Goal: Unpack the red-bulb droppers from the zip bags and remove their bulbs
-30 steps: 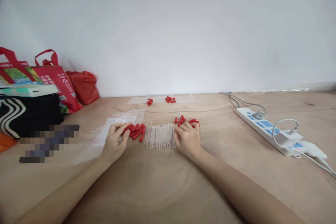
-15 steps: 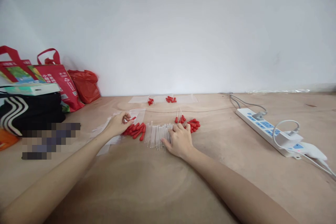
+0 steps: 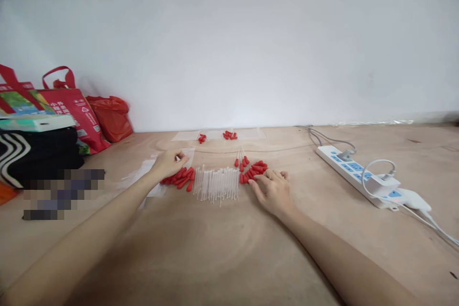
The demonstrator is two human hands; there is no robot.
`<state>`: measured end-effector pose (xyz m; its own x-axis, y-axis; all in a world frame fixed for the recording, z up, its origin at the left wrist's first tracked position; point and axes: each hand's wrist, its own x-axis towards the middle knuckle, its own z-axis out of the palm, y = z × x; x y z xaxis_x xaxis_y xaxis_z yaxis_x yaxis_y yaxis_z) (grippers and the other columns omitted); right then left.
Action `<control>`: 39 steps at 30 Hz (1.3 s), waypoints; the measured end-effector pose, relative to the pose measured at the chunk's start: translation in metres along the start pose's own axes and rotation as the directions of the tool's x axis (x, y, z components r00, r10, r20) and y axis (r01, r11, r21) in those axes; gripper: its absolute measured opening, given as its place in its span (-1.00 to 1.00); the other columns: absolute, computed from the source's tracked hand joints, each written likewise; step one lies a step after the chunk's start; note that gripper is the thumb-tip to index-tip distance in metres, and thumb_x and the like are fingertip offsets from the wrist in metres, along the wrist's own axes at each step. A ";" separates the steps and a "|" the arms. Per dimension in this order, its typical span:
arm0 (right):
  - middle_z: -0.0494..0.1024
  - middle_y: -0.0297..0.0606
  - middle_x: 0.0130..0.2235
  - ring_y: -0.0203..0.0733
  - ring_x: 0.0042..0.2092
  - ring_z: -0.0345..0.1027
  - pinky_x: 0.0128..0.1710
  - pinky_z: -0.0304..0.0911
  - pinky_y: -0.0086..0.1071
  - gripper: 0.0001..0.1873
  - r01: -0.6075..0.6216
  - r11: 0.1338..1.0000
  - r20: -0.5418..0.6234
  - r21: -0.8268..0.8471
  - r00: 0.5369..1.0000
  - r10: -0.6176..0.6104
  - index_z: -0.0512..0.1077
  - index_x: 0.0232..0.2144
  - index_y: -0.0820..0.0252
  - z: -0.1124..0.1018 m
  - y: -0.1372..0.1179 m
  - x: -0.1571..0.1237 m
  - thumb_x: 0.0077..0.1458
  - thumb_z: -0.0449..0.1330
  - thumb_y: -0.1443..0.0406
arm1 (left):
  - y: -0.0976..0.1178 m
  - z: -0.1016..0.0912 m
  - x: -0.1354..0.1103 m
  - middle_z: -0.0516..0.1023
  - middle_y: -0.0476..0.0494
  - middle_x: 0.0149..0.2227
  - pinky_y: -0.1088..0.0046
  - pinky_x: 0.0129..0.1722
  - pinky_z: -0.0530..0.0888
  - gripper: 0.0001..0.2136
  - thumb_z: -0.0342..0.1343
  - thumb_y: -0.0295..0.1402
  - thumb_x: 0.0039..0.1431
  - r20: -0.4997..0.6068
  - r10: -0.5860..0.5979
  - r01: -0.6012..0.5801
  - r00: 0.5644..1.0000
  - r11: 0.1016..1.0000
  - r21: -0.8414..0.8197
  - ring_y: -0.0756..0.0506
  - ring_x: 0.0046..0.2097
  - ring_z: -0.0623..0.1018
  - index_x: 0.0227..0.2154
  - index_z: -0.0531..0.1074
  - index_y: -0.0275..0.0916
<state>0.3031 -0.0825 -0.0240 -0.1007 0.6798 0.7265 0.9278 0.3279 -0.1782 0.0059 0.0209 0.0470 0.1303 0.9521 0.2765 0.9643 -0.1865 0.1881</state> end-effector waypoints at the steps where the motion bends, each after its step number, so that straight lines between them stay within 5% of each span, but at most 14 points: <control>1: 0.40 -0.33 -0.53 -0.31 -0.43 0.22 -0.29 -0.12 -0.33 -0.71 -0.021 1.000 -0.014 0.004 1.000 0.021 0.48 -0.43 0.12 0.000 0.004 0.000 0.06 0.01 0.15 | 0.010 0.003 0.002 0.50 -0.06 -0.43 0.45 -0.37 0.28 -0.80 -0.05 -0.22 -0.04 0.020 0.021 -0.021 1.000 1.000 -0.004 -0.10 -0.34 0.46 -0.54 0.39 -0.21; 9: 0.42 -0.32 -0.51 -0.29 -0.42 0.25 -0.30 -0.12 -0.33 -0.74 -0.052 0.998 -0.020 0.026 0.998 0.052 0.48 -0.44 0.12 0.001 0.006 0.003 0.06 0.01 0.19 | 0.103 0.045 0.021 0.53 -0.07 -0.46 0.46 -0.38 0.32 -0.73 0.05 -0.07 -0.17 0.235 0.073 -0.062 0.969 0.997 -0.056 -0.11 -0.35 0.48 -0.56 0.48 -0.16; 14: 0.42 -0.33 -0.50 -0.29 -0.41 0.25 -0.30 -0.12 -0.32 -0.77 -0.052 0.998 -0.020 0.024 0.998 0.052 0.47 -0.43 0.11 -0.001 0.004 0.004 0.04 0.03 0.22 | 0.134 0.060 0.031 0.53 -0.12 -0.50 0.43 -0.38 0.33 -0.71 0.09 -0.07 -0.25 0.303 0.014 0.000 0.953 0.999 -0.047 -0.14 -0.37 0.50 -0.59 0.47 -0.21; 21: 0.38 -0.34 -0.52 -0.29 -0.42 0.23 -0.30 -0.09 -0.32 -0.80 -0.028 0.998 -0.032 0.057 0.999 0.030 0.46 -0.43 0.12 0.000 0.001 0.003 0.04 0.04 0.26 | 0.124 0.047 0.030 0.52 -0.20 -0.48 0.32 -0.29 0.30 -0.78 0.00 -0.23 -0.11 0.165 -0.029 0.034 0.986 0.999 -0.025 -0.19 -0.29 0.48 -0.58 0.44 -0.26; 26: 0.42 -0.23 -0.37 -0.23 -0.30 0.26 -0.28 0.03 -0.32 -0.74 0.058 0.993 -0.085 0.099 0.995 -0.049 0.41 -0.23 0.16 0.006 -0.006 0.002 0.05 0.03 0.23 | 0.083 0.016 -0.016 0.50 -0.12 -0.39 0.24 -0.12 0.19 -0.85 -0.01 -0.29 -0.09 -0.034 0.110 -0.111 0.993 0.994 -0.015 -0.18 -0.17 0.41 -0.61 0.37 -0.23; 29: 0.40 -0.13 -0.16 -0.15 -0.15 0.24 -0.19 0.06 -0.28 -0.61 0.163 0.984 -0.164 0.065 0.975 -0.151 0.30 -0.07 0.18 0.008 -0.018 0.004 0.03 0.06 0.19 | 0.058 0.011 -0.054 0.47 -0.09 -0.44 0.26 -0.17 0.21 -0.91 -0.01 -0.37 -0.10 -0.286 0.398 -0.404 0.871 0.914 0.043 -0.11 -0.29 0.42 -0.57 0.36 -0.25; 34: 0.43 -0.22 -0.11 -0.13 -0.04 0.20 0.02 -0.13 -0.15 -0.63 0.366 0.930 -0.150 0.034 0.922 -0.358 0.30 -0.07 0.10 0.012 -0.040 0.007 0.04 0.08 0.19 | 0.038 0.022 -0.095 0.48 -0.08 -0.45 0.29 -0.21 0.23 -0.96 0.01 -0.44 -0.09 -0.442 0.615 -0.631 0.653 0.765 0.131 -0.06 -0.36 0.43 -0.55 0.35 -0.26; 39: 0.51 -0.36 -0.40 -0.22 -0.18 0.27 0.05 -0.26 -0.08 -0.78 0.425 0.902 -0.059 0.079 0.905 -0.421 0.40 -0.20 0.02 0.016 -0.047 0.006 0.06 0.06 0.22 | 0.041 0.029 -0.104 0.48 -0.05 -0.47 0.32 -0.23 0.25 -0.93 -0.01 -0.47 -0.06 -0.459 0.650 -0.670 0.606 0.728 0.145 -0.04 -0.39 0.42 -0.55 0.35 -0.24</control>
<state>0.2536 -0.0834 -0.0219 -0.4607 0.4380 0.7719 0.7655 0.6363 0.0959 0.0387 -0.0790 -0.0015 0.5996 0.3448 0.7222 0.6479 -0.7389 -0.1851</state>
